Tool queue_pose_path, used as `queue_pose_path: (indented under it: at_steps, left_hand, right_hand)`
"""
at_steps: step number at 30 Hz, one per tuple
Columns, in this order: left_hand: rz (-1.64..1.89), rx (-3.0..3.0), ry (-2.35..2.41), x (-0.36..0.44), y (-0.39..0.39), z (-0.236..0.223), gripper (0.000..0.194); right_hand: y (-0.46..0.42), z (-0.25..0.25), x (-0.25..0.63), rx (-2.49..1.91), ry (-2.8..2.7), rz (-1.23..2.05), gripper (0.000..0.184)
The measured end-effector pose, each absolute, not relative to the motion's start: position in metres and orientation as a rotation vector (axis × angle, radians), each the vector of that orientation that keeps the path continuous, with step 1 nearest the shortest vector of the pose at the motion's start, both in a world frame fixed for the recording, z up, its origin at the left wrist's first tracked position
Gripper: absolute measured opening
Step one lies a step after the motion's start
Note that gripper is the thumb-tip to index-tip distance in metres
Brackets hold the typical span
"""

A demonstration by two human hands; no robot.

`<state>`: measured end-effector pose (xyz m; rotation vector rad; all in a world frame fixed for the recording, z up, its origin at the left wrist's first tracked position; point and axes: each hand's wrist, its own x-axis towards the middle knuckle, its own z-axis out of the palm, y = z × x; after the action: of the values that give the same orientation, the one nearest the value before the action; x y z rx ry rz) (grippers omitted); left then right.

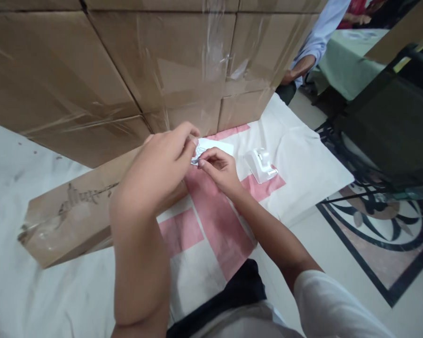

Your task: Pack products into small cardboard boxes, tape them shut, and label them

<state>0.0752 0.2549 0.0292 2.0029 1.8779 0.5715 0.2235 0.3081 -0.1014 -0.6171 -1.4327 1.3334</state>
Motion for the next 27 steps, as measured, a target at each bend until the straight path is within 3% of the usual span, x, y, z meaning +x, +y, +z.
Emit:
queue_pose_path:
  at_steps: [3,7,13,27]
  left_hand:
    - [0.519,1.97,2.137,0.066,0.255,0.027,0.035]
    - [0.231,1.683,2.367,0.047,0.255,0.022,0.054]
    - [0.208,1.794,2.011,0.026,0.255,0.018,0.044]
    - [0.226,1.833,1.977,0.021,0.261,0.015,0.037]
  right_hand:
    - [0.308,-0.099,0.225,-0.653,-1.381,1.5,0.038]
    - [0.307,-0.104,0.227,-0.654,-1.417,1.817,0.037]
    - [0.306,-0.118,0.226,-0.617,-1.404,2.139,0.032]
    - [0.301,-0.132,0.216,-0.455,-1.515,2.13,0.033]
